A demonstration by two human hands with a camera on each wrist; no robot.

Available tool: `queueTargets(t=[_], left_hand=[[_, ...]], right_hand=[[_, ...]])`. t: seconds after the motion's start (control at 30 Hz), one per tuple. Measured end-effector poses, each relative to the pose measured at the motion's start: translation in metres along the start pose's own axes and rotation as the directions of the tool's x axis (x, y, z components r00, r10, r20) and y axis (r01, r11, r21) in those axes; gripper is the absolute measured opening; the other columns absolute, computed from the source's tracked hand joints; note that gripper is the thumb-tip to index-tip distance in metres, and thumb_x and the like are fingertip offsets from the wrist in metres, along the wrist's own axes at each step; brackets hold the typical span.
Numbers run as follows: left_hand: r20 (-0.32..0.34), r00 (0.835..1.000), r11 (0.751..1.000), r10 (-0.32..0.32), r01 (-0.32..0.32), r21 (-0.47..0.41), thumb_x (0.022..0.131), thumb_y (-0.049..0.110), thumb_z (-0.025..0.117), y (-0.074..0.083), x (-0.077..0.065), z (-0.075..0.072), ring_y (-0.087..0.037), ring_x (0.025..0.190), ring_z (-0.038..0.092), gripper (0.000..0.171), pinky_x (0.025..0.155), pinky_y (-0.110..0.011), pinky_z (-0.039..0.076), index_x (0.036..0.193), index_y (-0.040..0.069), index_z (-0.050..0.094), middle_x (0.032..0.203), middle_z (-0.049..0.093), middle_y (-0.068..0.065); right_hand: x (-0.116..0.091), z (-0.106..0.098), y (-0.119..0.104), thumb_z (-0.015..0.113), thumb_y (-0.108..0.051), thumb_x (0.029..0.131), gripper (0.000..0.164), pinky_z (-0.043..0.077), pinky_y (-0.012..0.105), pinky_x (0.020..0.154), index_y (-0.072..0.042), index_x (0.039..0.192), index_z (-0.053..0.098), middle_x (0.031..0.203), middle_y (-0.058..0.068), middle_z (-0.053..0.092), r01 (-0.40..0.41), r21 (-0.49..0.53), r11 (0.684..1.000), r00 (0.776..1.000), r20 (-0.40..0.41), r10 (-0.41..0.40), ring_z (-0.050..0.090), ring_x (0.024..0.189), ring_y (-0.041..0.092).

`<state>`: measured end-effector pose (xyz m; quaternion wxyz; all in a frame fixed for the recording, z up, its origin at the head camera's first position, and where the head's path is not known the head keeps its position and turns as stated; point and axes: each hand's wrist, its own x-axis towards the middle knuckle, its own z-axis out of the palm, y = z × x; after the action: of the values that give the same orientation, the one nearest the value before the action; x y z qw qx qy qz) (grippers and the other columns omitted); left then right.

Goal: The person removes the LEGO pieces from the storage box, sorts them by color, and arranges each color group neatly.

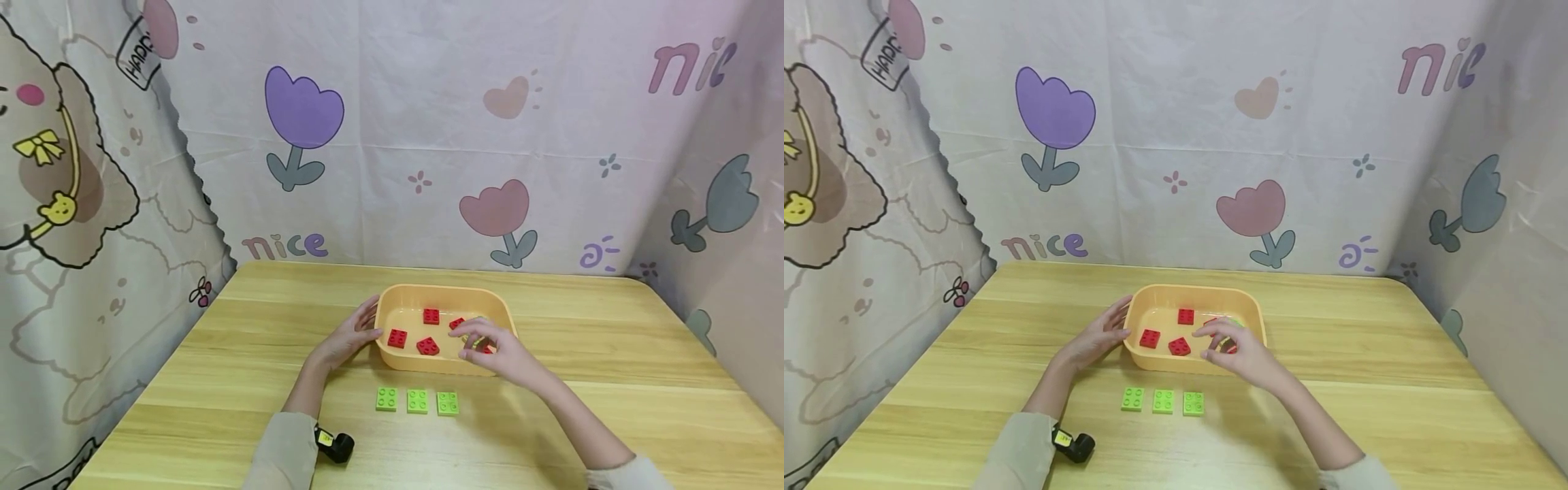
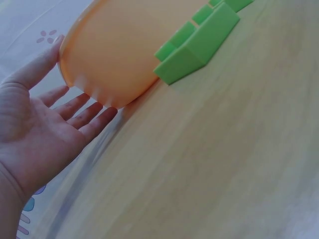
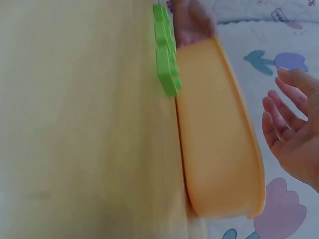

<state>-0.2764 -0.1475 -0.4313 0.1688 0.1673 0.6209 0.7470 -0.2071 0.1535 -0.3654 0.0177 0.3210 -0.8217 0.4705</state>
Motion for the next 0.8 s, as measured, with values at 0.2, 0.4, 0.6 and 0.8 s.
queueTargets(t=[0.2,0.4,0.6,0.8], left_hand=[[-0.004,1.000,1.000,0.002,-0.002,-0.011,0.088,-0.009,0.050,-0.001,0.000,-0.001,-0.030,0.136,0.012,0.073,0.106,-0.038,0.025,0.148,0.009,0.011,0.151,0.008,-0.016],[-0.010,1.000,1.000,-0.004,0.004,0.001,0.088,-0.008,0.051,0.000,0.000,0.001,-0.028,0.136,0.013,0.074,0.106,-0.037,0.024,0.148,0.010,0.013,0.151,0.009,-0.014],[-0.016,1.000,1.000,-0.004,0.004,0.003,0.087,-0.007,0.052,0.000,0.001,0.002,-0.028,0.135,0.014,0.074,0.106,-0.037,0.025,0.147,0.010,0.013,0.151,0.011,-0.014],[-0.021,1.000,1.000,-0.013,0.013,-0.014,0.087,-0.007,0.052,-0.001,0.001,0.000,-0.027,0.136,0.013,0.074,0.106,-0.036,0.025,0.148,0.011,0.013,0.151,0.010,-0.013]], right_hand=[[0.022,-0.007,0.035,0.066,-0.006,0.084,0.029,0.052,0.030,0.073,-0.005,0.112,0.062,0.113,0.017,0.055,-0.087,0.025,0.996,0.995,0.054,0.085,0.057,0.087,0.024],[0.034,-0.009,0.043,0.064,-0.003,0.083,0.032,0.055,0.037,0.064,0.005,0.114,0.058,0.112,0.025,0.054,-0.181,0.009,0.983,0.976,0.121,0.179,0.057,0.090,0.031],[0.043,-0.009,0.052,0.065,-0.004,0.083,0.034,0.054,0.039,0.068,0.007,0.113,0.058,0.111,0.023,0.057,-0.258,-0.021,0.966,0.958,0.124,0.259,0.057,0.089,0.029],[0.049,-0.003,0.051,0.066,-0.006,0.083,0.031,0.053,0.029,0.066,0.001,0.113,0.062,0.113,0.017,0.058,-0.289,-0.089,0.953,0.948,0.111,0.298,0.058,0.088,0.025]])
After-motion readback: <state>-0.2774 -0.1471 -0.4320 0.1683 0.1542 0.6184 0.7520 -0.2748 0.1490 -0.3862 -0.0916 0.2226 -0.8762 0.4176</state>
